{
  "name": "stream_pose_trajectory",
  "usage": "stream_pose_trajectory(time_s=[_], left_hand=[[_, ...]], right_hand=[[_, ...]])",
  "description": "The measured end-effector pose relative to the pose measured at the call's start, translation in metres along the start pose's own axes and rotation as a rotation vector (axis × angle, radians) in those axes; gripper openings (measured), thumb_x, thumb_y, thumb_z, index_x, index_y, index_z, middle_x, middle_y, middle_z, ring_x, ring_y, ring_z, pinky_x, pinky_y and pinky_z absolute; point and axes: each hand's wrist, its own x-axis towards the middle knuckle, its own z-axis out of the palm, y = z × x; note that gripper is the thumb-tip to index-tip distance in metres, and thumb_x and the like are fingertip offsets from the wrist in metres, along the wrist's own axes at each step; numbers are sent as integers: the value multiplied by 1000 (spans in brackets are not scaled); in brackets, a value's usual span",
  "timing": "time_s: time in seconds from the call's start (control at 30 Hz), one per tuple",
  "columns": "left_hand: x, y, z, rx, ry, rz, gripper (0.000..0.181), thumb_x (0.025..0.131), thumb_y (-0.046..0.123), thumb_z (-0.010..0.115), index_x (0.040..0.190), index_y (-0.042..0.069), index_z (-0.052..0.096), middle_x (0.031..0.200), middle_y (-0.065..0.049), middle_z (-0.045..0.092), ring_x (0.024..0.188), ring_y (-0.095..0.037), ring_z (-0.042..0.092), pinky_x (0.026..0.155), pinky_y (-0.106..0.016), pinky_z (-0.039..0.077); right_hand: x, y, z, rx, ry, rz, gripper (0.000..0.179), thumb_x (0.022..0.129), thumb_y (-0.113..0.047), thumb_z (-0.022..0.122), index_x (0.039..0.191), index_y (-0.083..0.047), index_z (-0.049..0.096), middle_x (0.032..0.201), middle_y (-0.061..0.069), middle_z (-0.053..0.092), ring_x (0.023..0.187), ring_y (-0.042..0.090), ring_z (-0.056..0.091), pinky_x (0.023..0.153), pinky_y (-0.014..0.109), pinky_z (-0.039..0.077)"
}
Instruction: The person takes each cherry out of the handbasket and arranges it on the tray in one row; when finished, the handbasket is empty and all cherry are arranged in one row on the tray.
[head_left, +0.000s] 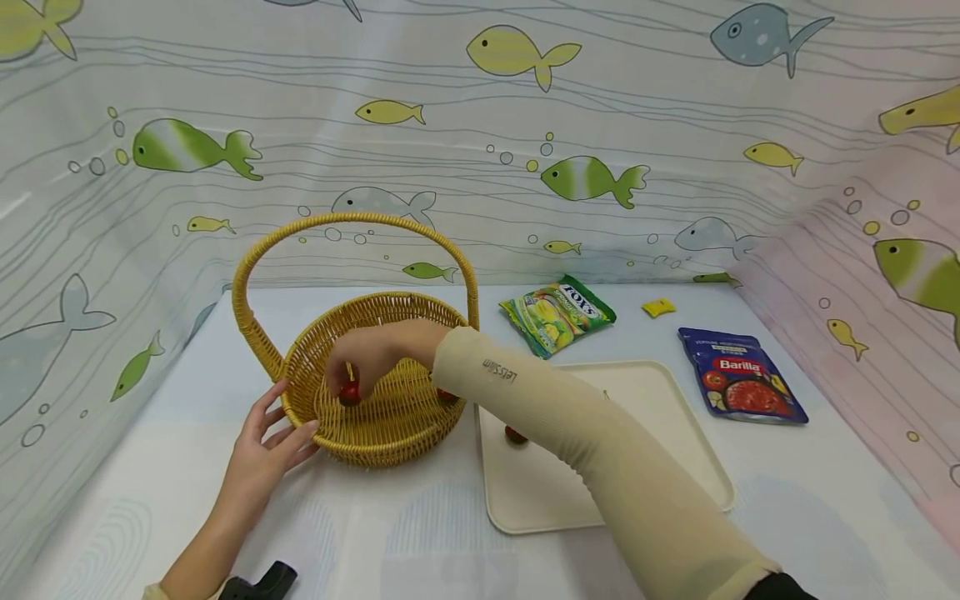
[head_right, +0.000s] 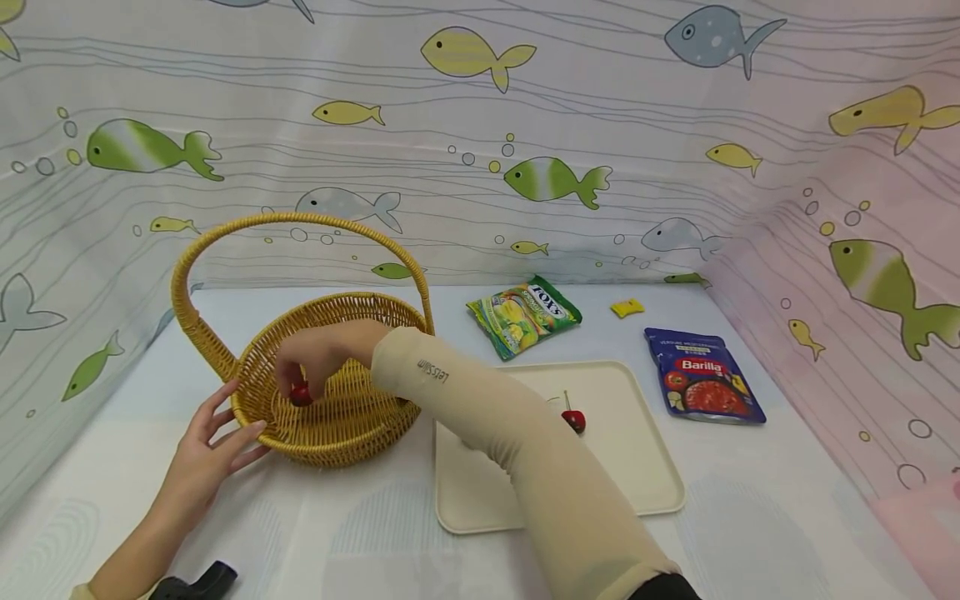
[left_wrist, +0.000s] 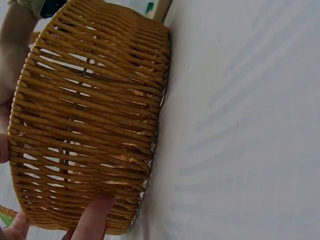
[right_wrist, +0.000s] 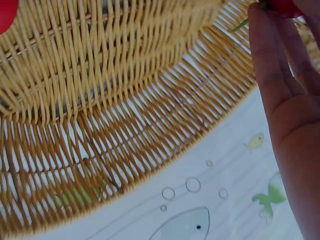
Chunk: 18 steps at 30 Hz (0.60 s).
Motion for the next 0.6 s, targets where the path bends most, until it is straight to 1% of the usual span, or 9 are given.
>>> stream_pose_trajectory(time_s=[0.07, 0.13, 0.23, 0.37, 0.5, 0.6], left_hand=[[0, 0, 0, 2, 6, -8, 79, 89, 21, 65, 149, 29, 14, 143, -22, 17, 109, -10, 47, 75, -23, 53], [-1, 1, 1, 9, 0, -7, 79, 90, 21, 64, 149, 29, 12, 144, -22, 17, 106, -7, 46, 76, -23, 53], [-2, 4, 1, 11, -7, 11, 80, 90, 21, 63, 150, 26, 11, 144, -25, 15, 105, -7, 46, 76, -23, 53], [-3, 6, 1, 14, -15, 15, 82, 90, 22, 63, 151, 23, 8, 144, -27, 13, 103, -4, 45, 76, -23, 53], [-3, 6, 2, 13, -15, 19, 82, 90, 21, 63, 151, 22, 7, 144, -27, 14, 100, 0, 46, 76, -23, 53], [-3, 6, 2, 11, -15, 26, 81, 91, 21, 63, 151, 22, 8, 143, -27, 14, 98, 2, 46, 76, -23, 53]], right_hand=[[-10, -1, -3, 17, 29, -24, 31, 80, -2, 71, 109, -11, 66, 100, -5, 60, 93, 7, 55, 77, 14, 45], [-20, -1, -5, 31, 53, -52, 28, 81, -2, 70, 107, -10, 66, 98, -4, 60, 90, 8, 56, 76, 14, 46], [-37, -2, -7, 61, 90, -83, 24, 82, -1, 68, 104, -9, 66, 96, -3, 61, 87, 8, 57, 75, 14, 47], [-61, -2, -9, 83, 155, -121, 23, 81, 0, 68, 102, -9, 65, 94, -2, 61, 85, 8, 58, 76, 15, 47], [-87, 2, -7, 100, 224, -146, 22, 82, 0, 68, 102, -8, 64, 94, -2, 61, 84, 8, 58, 76, 16, 48], [-107, 5, -4, 120, 258, -156, 22, 83, -1, 67, 103, -6, 62, 96, -1, 60, 86, 8, 58, 77, 18, 49]])
